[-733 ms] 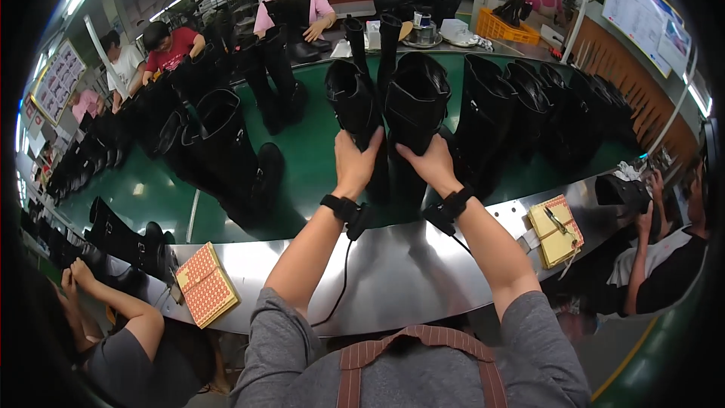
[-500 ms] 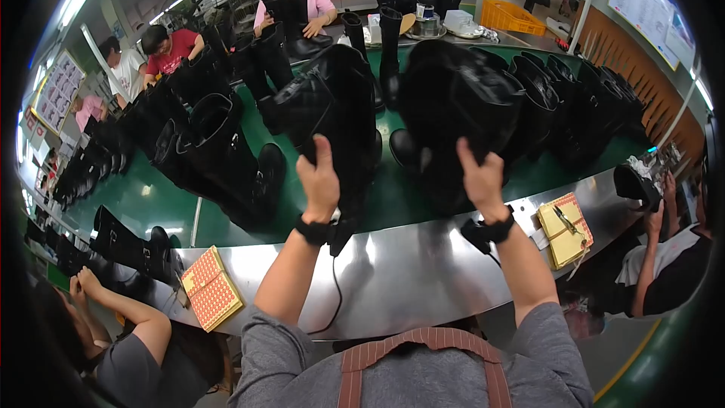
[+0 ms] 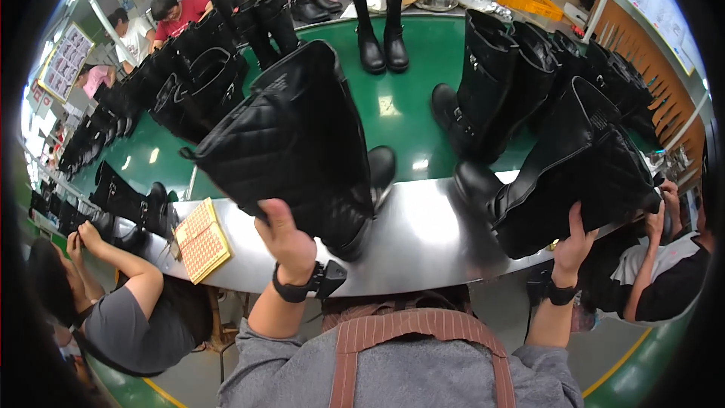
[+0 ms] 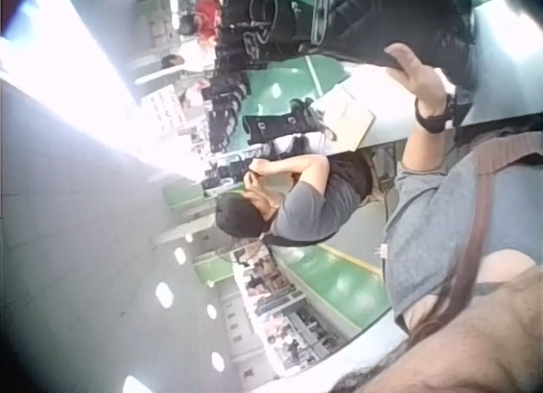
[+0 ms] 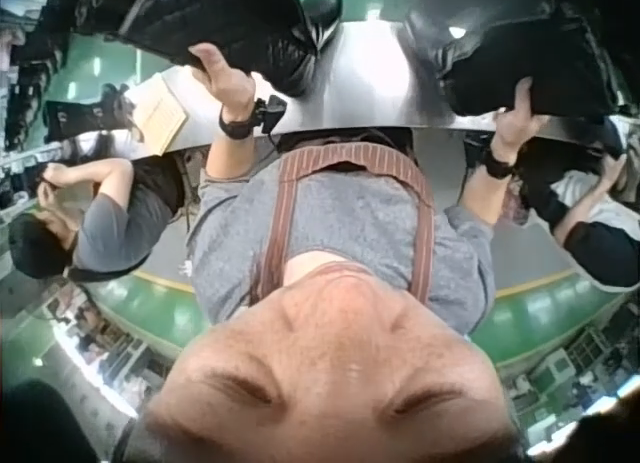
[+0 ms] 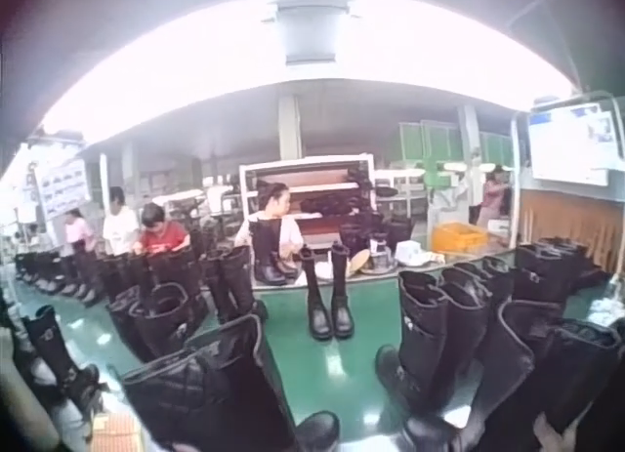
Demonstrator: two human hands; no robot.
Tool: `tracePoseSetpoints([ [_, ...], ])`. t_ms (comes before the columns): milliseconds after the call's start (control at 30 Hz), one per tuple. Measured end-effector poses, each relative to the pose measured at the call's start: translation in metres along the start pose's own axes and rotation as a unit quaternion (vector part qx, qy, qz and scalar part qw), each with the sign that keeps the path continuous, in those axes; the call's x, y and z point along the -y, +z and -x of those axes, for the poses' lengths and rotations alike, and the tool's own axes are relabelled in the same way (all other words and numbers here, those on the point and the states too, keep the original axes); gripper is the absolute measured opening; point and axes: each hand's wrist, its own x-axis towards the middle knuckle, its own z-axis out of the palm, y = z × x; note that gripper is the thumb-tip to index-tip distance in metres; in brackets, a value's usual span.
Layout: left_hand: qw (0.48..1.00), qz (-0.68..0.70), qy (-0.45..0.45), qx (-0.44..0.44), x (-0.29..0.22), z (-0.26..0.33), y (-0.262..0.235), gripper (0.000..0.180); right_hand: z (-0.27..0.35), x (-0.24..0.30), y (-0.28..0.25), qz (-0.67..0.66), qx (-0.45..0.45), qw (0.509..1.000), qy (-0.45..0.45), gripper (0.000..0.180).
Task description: The recorder is inspecting and cleaning black quilted boots on a production line.
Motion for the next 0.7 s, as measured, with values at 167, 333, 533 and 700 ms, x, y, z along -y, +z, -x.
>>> tracePoseSetpoints([
  [167,0.982,-0.145,-0.040,0.111,0.008,0.029,-0.010,0.033,0.020,-0.001,-0.007,-0.031,-0.005,0.996,0.085,0.053],
  [333,0.984,-0.140,0.048,0.101,0.001,0.018,-0.005,0.088,0.035,0.038,-0.011,-0.093,-0.210,0.954,-0.193,0.023],
  [533,0.924,-0.219,0.295,0.104,-0.067,-0.034,0.031,0.103,0.039,0.092,0.036,-0.010,-0.011,0.956,-0.292,0.014],
  [700,0.768,-0.505,0.279,0.277,-0.106,-0.030,0.052,0.072,0.031,0.114,0.056,0.179,0.006,0.926,-0.331,0.019],
])
